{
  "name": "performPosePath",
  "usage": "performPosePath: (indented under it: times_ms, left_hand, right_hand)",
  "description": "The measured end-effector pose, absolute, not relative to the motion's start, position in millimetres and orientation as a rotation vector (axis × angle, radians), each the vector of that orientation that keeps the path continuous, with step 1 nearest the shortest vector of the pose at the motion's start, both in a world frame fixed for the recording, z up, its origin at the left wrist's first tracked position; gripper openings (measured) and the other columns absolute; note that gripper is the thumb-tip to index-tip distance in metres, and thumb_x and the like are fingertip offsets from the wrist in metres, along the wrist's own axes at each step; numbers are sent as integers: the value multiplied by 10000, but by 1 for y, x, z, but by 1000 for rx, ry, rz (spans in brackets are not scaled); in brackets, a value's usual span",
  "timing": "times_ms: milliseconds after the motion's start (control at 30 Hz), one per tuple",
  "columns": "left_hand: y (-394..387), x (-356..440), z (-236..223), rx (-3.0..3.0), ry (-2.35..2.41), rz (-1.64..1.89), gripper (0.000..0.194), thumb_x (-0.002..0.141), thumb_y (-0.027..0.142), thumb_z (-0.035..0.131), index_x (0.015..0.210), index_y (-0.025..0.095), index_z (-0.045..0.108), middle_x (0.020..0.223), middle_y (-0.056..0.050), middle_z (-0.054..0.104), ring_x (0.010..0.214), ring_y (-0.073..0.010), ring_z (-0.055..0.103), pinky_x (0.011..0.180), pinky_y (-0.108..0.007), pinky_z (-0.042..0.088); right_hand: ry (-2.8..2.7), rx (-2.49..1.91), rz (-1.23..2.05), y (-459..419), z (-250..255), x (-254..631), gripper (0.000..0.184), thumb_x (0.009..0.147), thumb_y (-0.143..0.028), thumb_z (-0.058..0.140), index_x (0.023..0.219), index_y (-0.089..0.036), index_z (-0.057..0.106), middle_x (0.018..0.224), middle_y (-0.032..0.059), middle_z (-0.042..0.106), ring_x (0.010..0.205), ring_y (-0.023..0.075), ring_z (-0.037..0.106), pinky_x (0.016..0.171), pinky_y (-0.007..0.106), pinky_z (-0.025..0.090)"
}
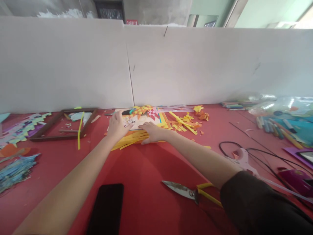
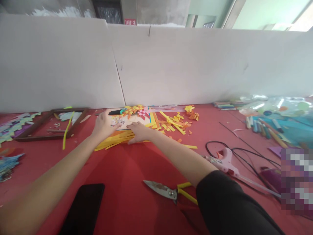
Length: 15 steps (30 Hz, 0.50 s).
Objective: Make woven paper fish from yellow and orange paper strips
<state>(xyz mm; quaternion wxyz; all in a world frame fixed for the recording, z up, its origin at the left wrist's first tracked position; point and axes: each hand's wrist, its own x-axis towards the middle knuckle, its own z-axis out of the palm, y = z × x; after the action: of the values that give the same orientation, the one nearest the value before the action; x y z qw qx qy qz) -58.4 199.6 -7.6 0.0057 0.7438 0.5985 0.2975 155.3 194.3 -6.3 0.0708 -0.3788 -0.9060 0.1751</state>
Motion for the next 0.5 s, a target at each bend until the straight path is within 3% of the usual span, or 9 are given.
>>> performPosePath:
  times_ms: [67,133,267,367,433,500]
  left_hand:
    - [185,-55,-3,2372,1815,914,441,879,424,546,1212,139,497,1266,-191,549,1266,-349,455,1074,-515,329]
    - [168,-51,1,2438,1616,734,417,859,526,543,1110,195,580,1162,-111,634,1140,-289,565,992,-422,434]
    - [141,-47,3,2490,1374,214,836,620,707,684,1269,203,529,1312,-148,557,1249,-358,482,984,-454,435]
    - [135,-46,1,2515,1414,74,1027,579,712,702,1398,162,417,1429,-193,457,1346,-379,382,1065,-481,361]
    - [137,-46,0,2537,1440,54,1074,595,705,692,1440,131,362,1487,-212,391,1387,-378,328,1106,-487,312]
    - [139,-46,0,2547,1445,40,1099,604,715,676,1453,103,342,1518,-225,348,1410,-377,295,1129,-486,280]
  right_hand:
    - [-2726,-1125,563,188,-5,155,820,698,-410,755,1390,-86,456,1320,216,549,1230,368,485,1018,503,408]
    - [-2729,-1098,607,177,-1,156,773,709,-419,747,1367,-108,486,1285,193,589,1186,340,538,987,466,441]
    - [-2714,-1035,698,155,11,174,753,751,-491,701,1403,-203,458,1384,106,549,1244,257,528,1031,374,428]
    - [-2616,-1311,555,146,24,206,620,823,-489,626,1372,-235,490,1395,56,543,1222,191,547,1028,294,427]
    - [-2558,-1493,468,143,33,233,523,864,-423,570,1321,-170,533,1345,109,579,1181,226,576,998,338,450]
    - [-2555,-1630,420,138,39,260,483,817,-382,614,1232,-136,600,1263,154,627,1131,290,606,955,404,473]
